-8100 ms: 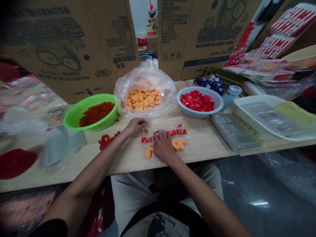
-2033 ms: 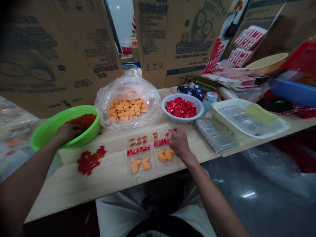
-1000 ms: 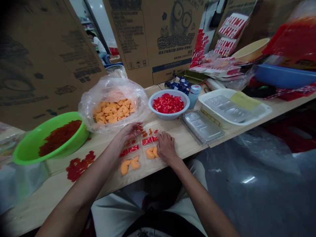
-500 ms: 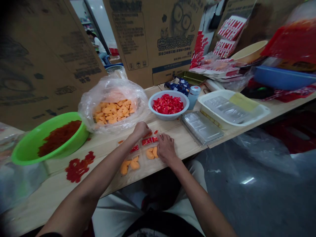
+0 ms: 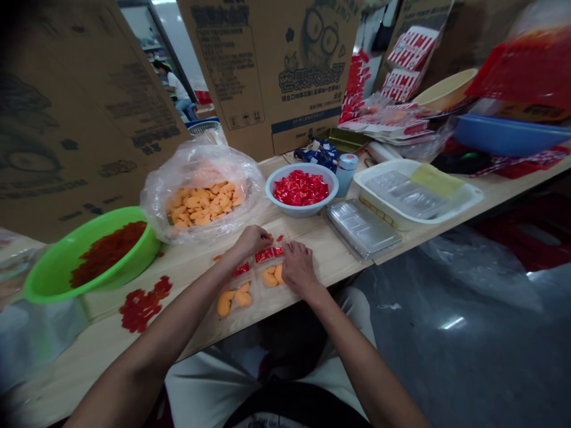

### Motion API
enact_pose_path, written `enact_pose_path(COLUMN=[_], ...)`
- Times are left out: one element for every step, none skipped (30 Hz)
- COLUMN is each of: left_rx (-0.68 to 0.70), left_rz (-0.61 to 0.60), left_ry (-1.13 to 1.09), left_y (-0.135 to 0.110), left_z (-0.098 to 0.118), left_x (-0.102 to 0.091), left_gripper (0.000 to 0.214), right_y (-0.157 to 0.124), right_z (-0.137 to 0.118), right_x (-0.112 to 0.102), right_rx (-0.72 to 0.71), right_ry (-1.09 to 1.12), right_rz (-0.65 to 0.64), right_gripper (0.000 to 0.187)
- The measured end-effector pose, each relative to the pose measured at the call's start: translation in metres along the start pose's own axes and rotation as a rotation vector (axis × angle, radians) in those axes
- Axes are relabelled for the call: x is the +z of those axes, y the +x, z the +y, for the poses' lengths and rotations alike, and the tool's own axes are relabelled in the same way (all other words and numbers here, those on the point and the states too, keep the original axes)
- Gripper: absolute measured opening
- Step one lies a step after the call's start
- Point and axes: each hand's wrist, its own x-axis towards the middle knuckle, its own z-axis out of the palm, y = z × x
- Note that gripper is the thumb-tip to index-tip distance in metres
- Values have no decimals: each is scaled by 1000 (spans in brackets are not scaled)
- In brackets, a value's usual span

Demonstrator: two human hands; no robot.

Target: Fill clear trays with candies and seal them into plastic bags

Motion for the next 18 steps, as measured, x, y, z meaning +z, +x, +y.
enact_pose_path(left_rx=[6, 8, 5, -6, -22, -43, -68, -96, -124, -151, -173, -189, -197, -198, -194, -187, -178, -168], left_rz=[-10, -14, -11, -2, 12, 31, 54, 74, 87, 91, 85, 70, 53, 38, 27, 20, 17, 17], left_ry=[-18, -38, -61, -85, -112, -141, -173, -208, -247, -288, -333, -378, -423, -463, -496, -521, -537, -544], left_y=[-1, -1, -1, 0, 1, 3, 5, 8, 10, 12, 14, 16, 17, 18, 19, 20, 21, 22], left_z=[0, 0, 0, -2, -3, -5, -7, -10, -12, -13, -14, -14, -14, -13, -11, -9, -7, -4], left_x=[1, 1, 0, -2, -4, -7, -10, -12, -15, -16, -18, -19, -19, -19, -18, -17, -16, -14], left_gripper=[19, 19, 19, 17, 16, 15, 15, 15, 17, 18, 19, 20, 19, 17, 16, 17, 20, 22], right_y=[0, -1, -1, -2, -2, -2, -1, 0, 3, 7, 12, 19, 25, 32, 39, 44, 48, 52], right_z=[0, -1, -1, -1, -1, -1, -1, 0, 1, 2, 3, 4, 4, 5, 5, 4, 4, 3], right_x=[0, -1, -1, -2, -3, -4, -5, -7, -10, -13, -16, -19, -23, -27, -30, -33, -36, -37], right_rx=[-1, -3, -5, -5, -5, -4, -3, 1, 7, 14, 20, 22, 15, -1, -23, -45, -64, -79], right_ry=[2, 5, 10, 15, 20, 27, 33, 38, 43, 45, 44, 41, 38, 34, 28, 21, 12, 5], right_rz=[0, -2, -6, -11, -18, -30, -44, -57, -69, -78, -87, -95, -106, -122, -141, -162, -184, -204], right_gripper=[50, 50, 50, 51, 51, 51, 52, 52, 52, 53, 54, 56, 58, 59, 58, 55, 50, 45])
